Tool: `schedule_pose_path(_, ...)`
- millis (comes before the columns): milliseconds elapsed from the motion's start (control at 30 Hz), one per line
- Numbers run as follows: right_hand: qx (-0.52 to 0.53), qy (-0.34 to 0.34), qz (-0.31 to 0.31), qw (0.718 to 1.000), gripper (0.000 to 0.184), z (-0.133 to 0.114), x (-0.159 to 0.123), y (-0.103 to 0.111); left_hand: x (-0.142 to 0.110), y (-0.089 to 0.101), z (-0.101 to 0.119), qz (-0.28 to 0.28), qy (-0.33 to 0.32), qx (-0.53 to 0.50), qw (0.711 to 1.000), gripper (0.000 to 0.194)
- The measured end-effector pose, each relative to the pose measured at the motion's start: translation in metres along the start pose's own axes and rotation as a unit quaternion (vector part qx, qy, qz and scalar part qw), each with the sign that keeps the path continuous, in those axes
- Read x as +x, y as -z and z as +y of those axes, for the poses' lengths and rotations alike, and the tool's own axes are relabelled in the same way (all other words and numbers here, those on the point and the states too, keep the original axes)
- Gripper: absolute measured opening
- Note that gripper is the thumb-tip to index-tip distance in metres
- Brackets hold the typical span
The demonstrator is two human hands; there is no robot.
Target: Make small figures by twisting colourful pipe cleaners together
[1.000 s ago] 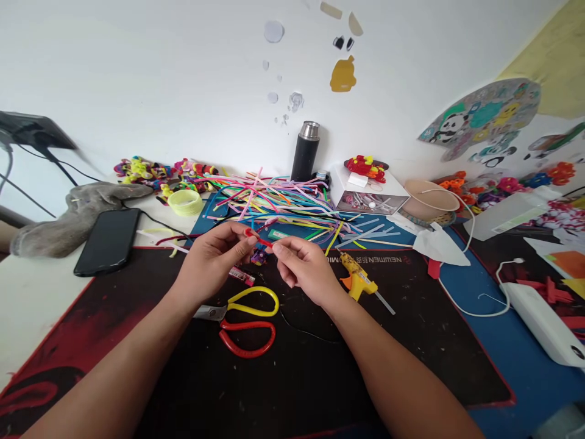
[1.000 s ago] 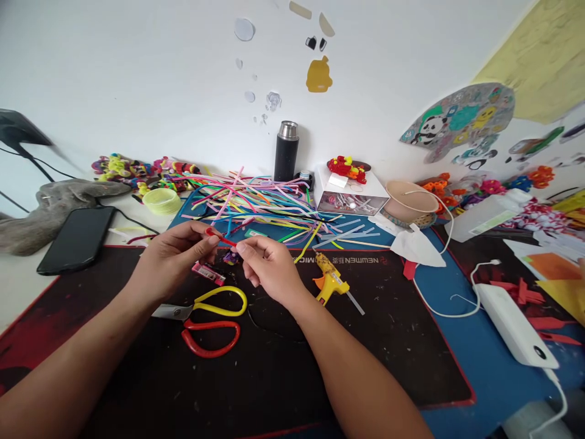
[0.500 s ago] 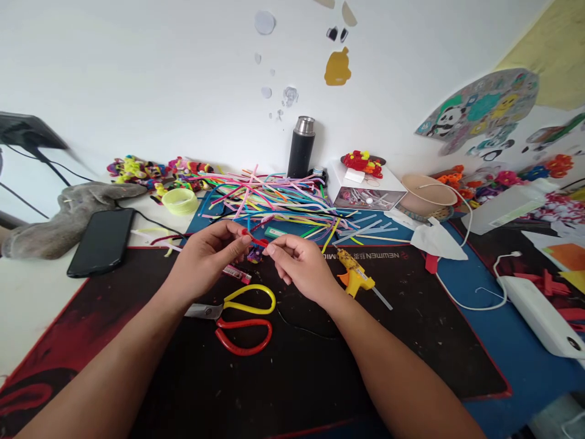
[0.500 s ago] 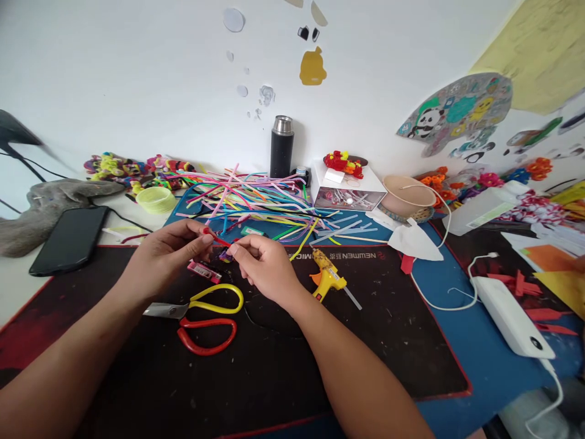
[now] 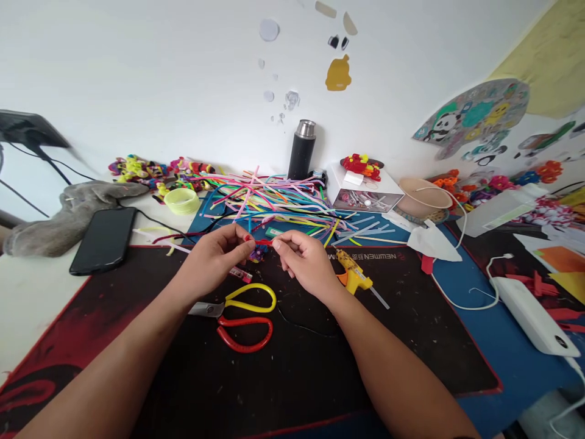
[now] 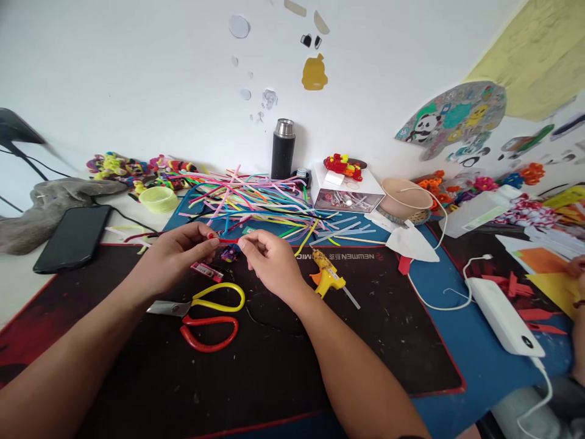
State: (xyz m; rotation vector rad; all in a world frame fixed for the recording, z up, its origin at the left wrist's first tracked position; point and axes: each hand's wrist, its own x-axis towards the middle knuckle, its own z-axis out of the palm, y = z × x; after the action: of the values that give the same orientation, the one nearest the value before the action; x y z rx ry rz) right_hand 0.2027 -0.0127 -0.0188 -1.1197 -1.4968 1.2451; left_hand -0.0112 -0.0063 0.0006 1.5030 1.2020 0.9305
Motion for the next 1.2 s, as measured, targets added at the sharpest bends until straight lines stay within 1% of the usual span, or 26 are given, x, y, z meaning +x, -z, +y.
schedule_pose_path(133, -0.010, -0.008, 0.007, 1.000, 0.031, 0.0009, 0.0000, 0.0008, 0.0003, -0.0019, -0.0021, -0.030, 0.000, -0.005, 1.000, 0.038)
schedule_pose_path(367, -0.018, -0.008, 0.003, 1.000, 0.029, 0.0017, -0.0019, 0.0004, -0.0008, -0.0015, 0.0005, -0.038, 0.008, -0.047, 0.998, 0.038)
schedule_pose_path(533, -0.012, -0.003, -0.001, 1.000, 0.028, 0.0005, -0.0029, -0.0015, -0.0021, -0.0025, 0.0026, -0.042, 0.057, -0.110, 0.991, 0.042)
schedule_pose_path(733, 0.027, -0.018, -0.012, 0.999, 0.030, -0.0015, -0.0030, -0.0040, 0.0002, -0.0027, -0.0042, -0.026, 0.079, -0.189, 0.979, 0.040)
schedule_pose_path(833, 0.041, -0.018, -0.018, 0.999, 0.031, -0.0028, -0.0029, -0.0048, 0.0027, -0.0025, -0.0057, -0.011, 0.068, -0.227, 0.972, 0.036)
schedule_pose_path(900, 0.046, -0.017, -0.019, 0.999, 0.030, -0.0031, -0.0028, -0.0051, 0.0041, -0.0024, -0.0043, 0.011, 0.053, -0.246, 0.968, 0.032)
schedule_pose_path(967, 0.048, -0.018, -0.017, 0.999, 0.030, -0.0025, -0.0026, -0.0052, 0.0047, -0.0023, -0.0022, 0.032, 0.040, -0.250, 0.967, 0.029)
schedule_pose_path(1033, 0.054, -0.018, -0.013, 0.998, 0.030, -0.0007, -0.0023, -0.0052, 0.0046, -0.0026, -0.0008, 0.036, 0.032, -0.236, 0.971, 0.028)
schedule_pose_path(1200, 0.071, -0.014, -0.014, 0.997, 0.033, 0.0042, -0.0018, -0.0058, 0.0027, -0.0046, -0.0047, 0.003, 0.047, -0.199, 0.979, 0.033)
